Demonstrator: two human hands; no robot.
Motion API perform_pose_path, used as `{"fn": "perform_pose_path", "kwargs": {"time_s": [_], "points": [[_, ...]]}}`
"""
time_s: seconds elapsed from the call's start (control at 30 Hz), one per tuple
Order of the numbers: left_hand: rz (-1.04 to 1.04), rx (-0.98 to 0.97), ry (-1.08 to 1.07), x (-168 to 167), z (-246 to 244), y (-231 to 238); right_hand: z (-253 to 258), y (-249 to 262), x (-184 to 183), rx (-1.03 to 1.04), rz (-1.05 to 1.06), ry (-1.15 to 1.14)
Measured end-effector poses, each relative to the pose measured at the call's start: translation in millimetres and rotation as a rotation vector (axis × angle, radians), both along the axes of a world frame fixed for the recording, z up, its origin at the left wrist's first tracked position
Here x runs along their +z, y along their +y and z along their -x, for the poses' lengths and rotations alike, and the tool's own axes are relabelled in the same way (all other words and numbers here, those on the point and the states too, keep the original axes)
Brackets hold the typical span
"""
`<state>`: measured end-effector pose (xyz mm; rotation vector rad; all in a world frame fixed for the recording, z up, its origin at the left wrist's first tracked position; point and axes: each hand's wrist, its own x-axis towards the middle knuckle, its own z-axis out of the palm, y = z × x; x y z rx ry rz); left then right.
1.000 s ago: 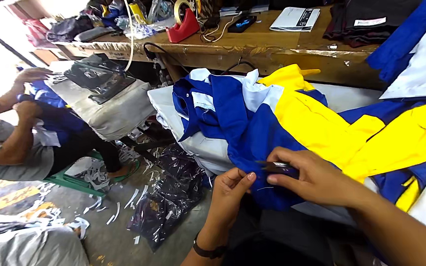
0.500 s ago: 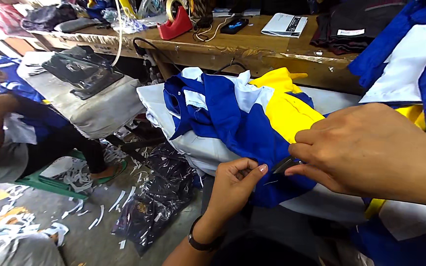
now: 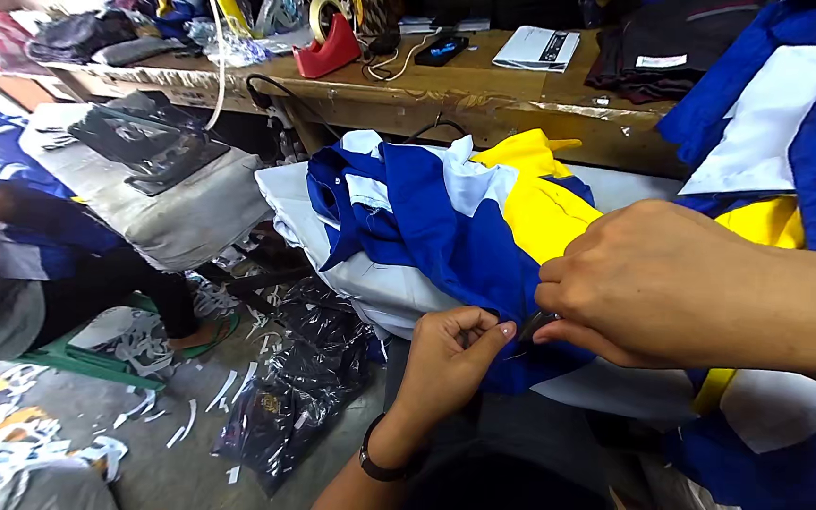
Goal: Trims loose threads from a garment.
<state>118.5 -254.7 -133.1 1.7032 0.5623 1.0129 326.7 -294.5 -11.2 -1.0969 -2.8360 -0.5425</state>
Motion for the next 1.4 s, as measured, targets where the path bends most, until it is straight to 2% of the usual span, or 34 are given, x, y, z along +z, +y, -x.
{"fn": "perform_pose_path", "kwargs": {"time_s": [0.73,0.9,1.17,1.4], "points": [[-0.074,-0.042,0.175,-3.6,1.2,1.5,10.0,11.5,0.8,0.002,0.221,-0.046],[-0.11,-0.027,0.181,-5.6,1.7,0.8,9.8,13.5,-2.0,-0.009,0.232,-0.052],[-0.059,-0.047,0.114,-5.3,5.2,0.9,6.5,20.0,3.1,-0.074,0.348,-0.007],[-0.041,-0.041,0.107,-6.1,4.2,-0.9,10.1,19.8,5.2,-0.105,0.369,-0.046]]}}
